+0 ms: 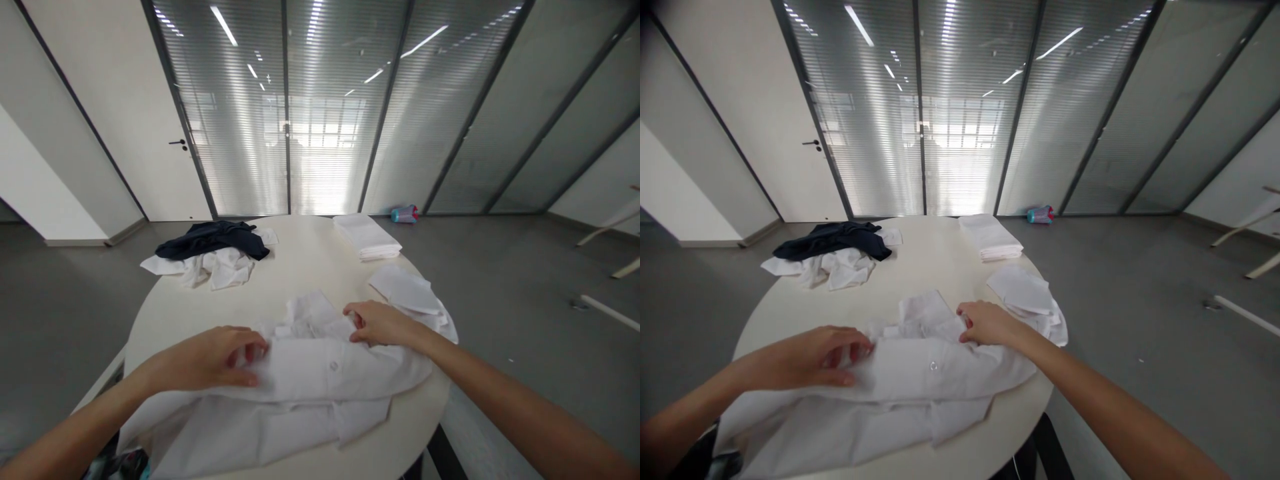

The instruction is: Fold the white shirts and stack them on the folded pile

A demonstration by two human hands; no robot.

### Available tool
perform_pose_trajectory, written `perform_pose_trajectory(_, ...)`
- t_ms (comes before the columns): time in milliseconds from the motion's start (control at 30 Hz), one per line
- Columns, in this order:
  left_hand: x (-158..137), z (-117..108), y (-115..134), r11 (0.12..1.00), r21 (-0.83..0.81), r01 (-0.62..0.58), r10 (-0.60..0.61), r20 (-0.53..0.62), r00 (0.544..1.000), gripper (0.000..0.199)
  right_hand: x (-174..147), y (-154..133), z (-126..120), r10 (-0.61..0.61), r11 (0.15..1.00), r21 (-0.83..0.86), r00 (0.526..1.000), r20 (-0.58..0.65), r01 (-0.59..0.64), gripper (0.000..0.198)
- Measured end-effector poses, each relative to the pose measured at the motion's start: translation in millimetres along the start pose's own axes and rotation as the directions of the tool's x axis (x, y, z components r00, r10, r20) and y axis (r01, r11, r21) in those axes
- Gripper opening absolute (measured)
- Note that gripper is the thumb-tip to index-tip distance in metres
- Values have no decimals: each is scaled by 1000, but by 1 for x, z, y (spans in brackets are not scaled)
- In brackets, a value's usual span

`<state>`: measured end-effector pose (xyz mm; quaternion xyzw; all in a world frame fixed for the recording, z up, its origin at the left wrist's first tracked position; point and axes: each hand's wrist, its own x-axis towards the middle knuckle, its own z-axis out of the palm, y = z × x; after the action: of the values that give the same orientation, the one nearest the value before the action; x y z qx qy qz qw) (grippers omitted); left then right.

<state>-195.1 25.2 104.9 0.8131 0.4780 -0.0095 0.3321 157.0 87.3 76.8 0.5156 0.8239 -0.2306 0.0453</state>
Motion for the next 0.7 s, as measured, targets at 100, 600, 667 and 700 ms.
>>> perform_pose_trajectory(100,4,4,-3,999,18,-40,42,-175,984,43,6,1,2,-44,999,-9,997,-68,43,11)
perform_pose_trajectory(600,100,-15,-6,791,-606,86,-211,-137,968,67,44,-11,-57,75,967,222,699,-711,123,32)
perform_pose_trajectory(667,112,-15,-12,696,-714,74,-238,-132,962,59,63,-7,-59,106,980,193,701,-705,46,34)
perform_pose_trajectory(700,117,-15,-16,670,-740,63,-243,-138,960,57,73,-4,-58,120,985,171,712,-692,0,35)
